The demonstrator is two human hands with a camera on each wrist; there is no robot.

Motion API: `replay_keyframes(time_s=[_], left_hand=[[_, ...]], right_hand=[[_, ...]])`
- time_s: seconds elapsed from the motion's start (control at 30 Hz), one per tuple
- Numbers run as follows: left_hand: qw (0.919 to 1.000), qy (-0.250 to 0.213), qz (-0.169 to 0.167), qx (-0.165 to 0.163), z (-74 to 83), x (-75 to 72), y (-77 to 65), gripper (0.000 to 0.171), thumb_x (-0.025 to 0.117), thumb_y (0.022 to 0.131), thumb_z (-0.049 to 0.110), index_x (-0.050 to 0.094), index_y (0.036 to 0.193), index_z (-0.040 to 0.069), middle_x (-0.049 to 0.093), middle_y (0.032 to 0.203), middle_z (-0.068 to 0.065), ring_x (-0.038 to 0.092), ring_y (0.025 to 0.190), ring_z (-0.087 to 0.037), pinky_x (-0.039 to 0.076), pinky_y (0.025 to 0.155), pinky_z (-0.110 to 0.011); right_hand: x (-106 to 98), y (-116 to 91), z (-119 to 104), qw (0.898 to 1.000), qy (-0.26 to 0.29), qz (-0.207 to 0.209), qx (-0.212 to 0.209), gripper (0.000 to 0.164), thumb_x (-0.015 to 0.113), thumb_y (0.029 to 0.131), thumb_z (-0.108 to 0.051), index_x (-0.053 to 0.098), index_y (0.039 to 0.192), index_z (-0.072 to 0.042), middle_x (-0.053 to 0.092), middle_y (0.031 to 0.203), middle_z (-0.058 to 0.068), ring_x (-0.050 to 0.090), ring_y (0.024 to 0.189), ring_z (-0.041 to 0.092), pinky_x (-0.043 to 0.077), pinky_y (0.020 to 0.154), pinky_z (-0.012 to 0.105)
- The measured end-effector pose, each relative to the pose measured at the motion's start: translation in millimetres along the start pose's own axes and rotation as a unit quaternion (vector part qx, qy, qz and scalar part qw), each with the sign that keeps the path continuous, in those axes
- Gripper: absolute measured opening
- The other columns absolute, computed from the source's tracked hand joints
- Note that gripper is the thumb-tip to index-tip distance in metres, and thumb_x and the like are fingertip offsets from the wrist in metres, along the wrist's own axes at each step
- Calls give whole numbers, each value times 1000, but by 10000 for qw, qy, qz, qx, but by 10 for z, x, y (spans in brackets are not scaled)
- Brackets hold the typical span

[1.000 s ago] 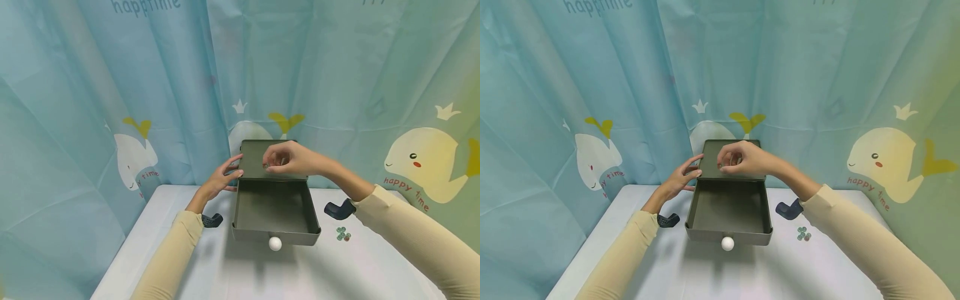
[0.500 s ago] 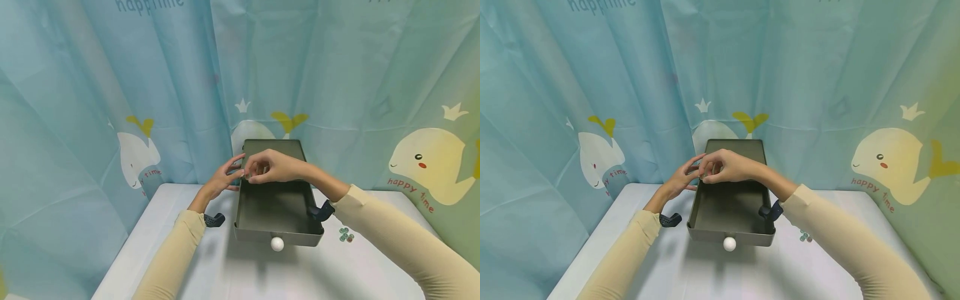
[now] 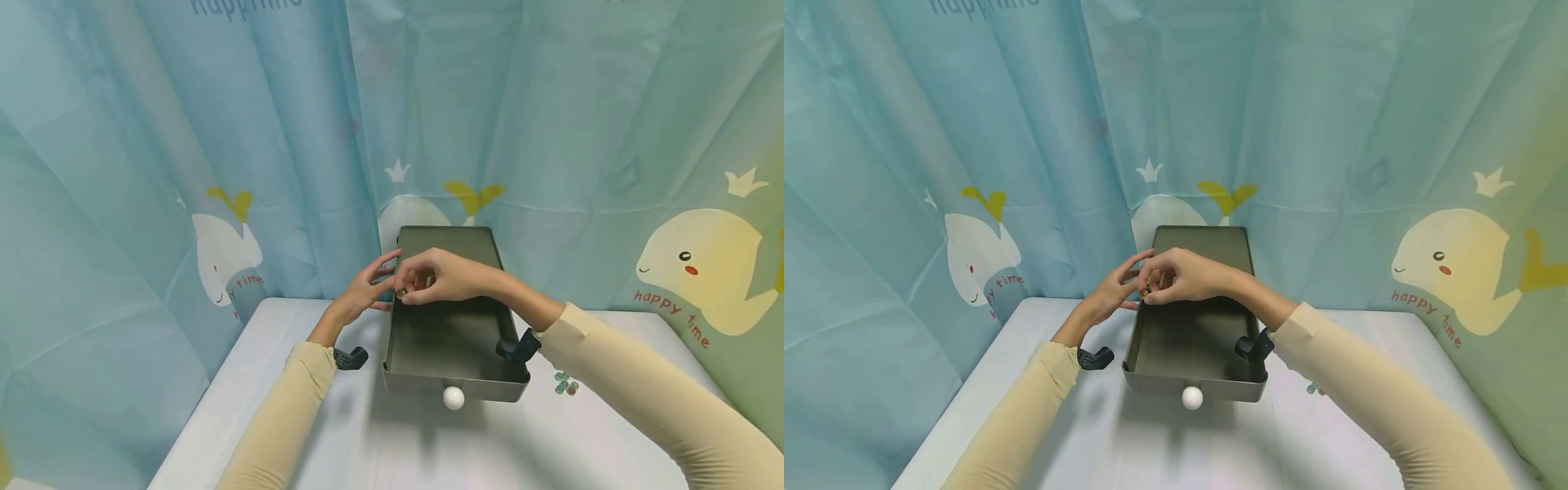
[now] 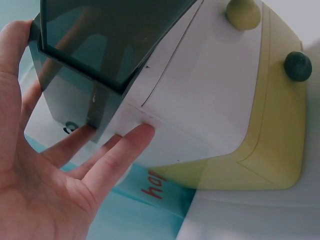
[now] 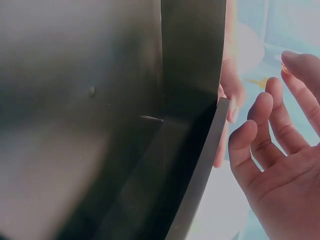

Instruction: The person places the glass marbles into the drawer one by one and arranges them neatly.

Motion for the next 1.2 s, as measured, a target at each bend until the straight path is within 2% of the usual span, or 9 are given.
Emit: replay_keyframes(time_s=[0.37, 0.5, 0.67, 1.03, 1.2], left_hand=[[10000, 11, 4, 31, 12, -2, 6, 66, 68, 99, 43, 39, 158, 40, 31, 163, -12, 37, 147, -32, 58, 89, -53], [10000, -9, -13, 54, 25, 5, 4, 70, 69, 96, 48, 38, 158, 39, 30, 163, -13, 37, 147, -33, 58, 90, -52], [10000, -21, -63, 47, 25, 10, -5, 76, 71, 93, 54, 36, 159, 39, 31, 163, -14, 40, 145, -36, 57, 92, -53], [10000, -6, -92, 8, 11, 16, -6, 95, 74, 80, 70, 35, 160, 38, 31, 163, -14, 44, 141, -39, 55, 93, -55], [9999, 7, -110, 19, 9, 21, -7, 102, 73, 74, 76, 34, 160, 38, 31, 163, -14, 42, 142, -39, 55, 93, -56]], right_hand=[[8, -9, -21, 10000, 76, -39, -18, 10, 72, 96, -11, 72, 104, -17, 70, 89, -1, 65, 77, 20, 56, 72, 43], [18, -10, -25, 9999, 104, -105, -56, 11, 73, 96, -12, 72, 106, -12, 69, 89, 0, 65, 76, 20, 56, 72, 42], [32, -16, -15, 9997, 93, -190, -92, 23, 76, 95, -16, 69, 113, -5, 66, 89, 2, 64, 75, 21, 54, 73, 42], [16, -41, -8, 9999, 45, -112, 15, 29, 77, 94, -17, 68, 121, -17, 67, 92, 2, 66, 80, 19, 56, 80, 46], [-6, -78, -41, 10000, 38, -38, 54, 32, 77, 93, -19, 68, 124, -16, 68, 91, 2, 67, 79, 20, 56, 79, 47]])
Point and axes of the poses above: each hand's wrist, its own y-axis towards the middle knuckle, its own x-axis out of the palm, z = x × y, the point moved 7 cm from there along y, towards the middle knuckle
